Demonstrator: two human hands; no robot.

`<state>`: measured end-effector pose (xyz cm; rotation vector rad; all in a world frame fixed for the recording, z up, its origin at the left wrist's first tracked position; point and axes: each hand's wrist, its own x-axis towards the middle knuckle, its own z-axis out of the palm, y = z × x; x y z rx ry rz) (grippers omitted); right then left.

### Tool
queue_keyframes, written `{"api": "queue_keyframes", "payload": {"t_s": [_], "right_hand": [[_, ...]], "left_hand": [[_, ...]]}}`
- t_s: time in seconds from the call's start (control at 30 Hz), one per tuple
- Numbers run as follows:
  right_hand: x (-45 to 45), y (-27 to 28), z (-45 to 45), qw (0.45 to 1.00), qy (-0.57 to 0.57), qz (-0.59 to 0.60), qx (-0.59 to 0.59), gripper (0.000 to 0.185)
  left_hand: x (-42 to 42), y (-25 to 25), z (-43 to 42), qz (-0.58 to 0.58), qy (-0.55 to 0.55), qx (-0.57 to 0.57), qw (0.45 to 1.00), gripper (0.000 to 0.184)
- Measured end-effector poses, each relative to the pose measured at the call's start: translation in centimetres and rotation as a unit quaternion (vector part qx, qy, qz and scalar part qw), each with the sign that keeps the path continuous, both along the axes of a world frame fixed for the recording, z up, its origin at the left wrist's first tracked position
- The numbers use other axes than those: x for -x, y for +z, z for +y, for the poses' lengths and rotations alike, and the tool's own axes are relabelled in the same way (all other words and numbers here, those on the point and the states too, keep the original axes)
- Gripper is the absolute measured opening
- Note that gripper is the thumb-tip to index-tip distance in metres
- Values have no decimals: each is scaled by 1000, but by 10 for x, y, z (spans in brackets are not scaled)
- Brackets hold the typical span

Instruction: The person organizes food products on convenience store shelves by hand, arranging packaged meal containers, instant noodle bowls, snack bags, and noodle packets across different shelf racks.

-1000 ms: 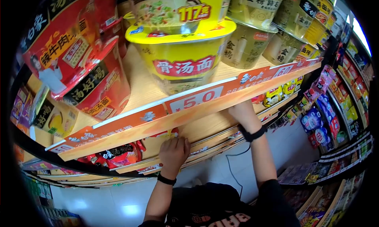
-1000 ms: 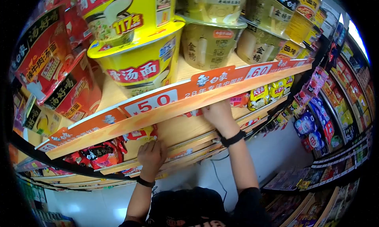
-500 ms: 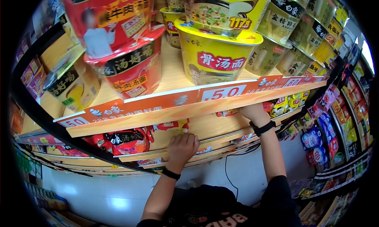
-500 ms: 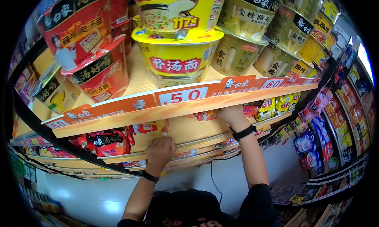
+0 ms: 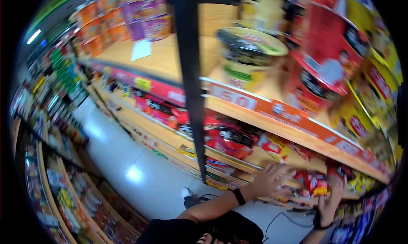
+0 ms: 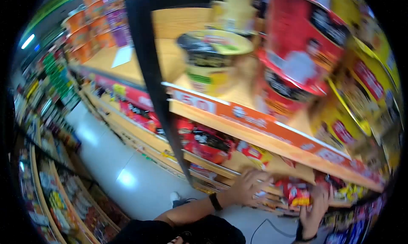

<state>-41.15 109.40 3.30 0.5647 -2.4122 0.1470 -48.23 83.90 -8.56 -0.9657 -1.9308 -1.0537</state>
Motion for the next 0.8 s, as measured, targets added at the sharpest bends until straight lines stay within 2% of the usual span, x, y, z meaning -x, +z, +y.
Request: {"api": "queue_keyframes", "payload": {"t_s": [0.03,0.13,0.17,0.2,0.27,0.37,0.47,0.57,0.6,0.63,0.7,0.77,0.8], "right_hand": [[-6,-6,-3,1000,11,-6,7,34],[-21,-9,-37,996,62,-59,24,34],[-21,-16,-37,992,98,-79,-16,36],[-25,-40,-36,977,143,-151,39,50],[-16,-30,-96,963,218,-144,73,36],[-1,-37,-170,932,302,-177,92,33],[10,-41,-242,916,337,-188,109,32],[20,-36,-325,916,368,-122,107,39],[26,-48,-347,904,384,-137,124,42],[32,-54,-372,895,397,-133,152,41],[38,-61,-422,890,399,-135,173,41],[48,-60,-467,898,334,-231,167,43],[56,-63,-487,901,325,-234,165,43]], "left_hand": [[-12,2,-5,-2,-17,-42,999,55],[-44,12,-35,-17,-15,-38,999,61],[-54,14,-46,-33,-19,-24,999,62],[-64,12,-59,-50,-25,-11,998,64],[-80,4,-90,-83,-6,7,997,64],[-99,1,-149,-159,24,38,986,66],[-116,3,-220,-234,60,49,969,69],[-123,14,-302,-311,114,2,944,55],[-121,4,-331,-313,143,-31,938,54],[-120,11,-362,-257,172,-78,948,51],[-113,29,-419,-264,211,-200,920,41],[-94,20,-478,-212,316,-214,899,43],[-81,17,-505,-228,278,-332,872,46]]}}
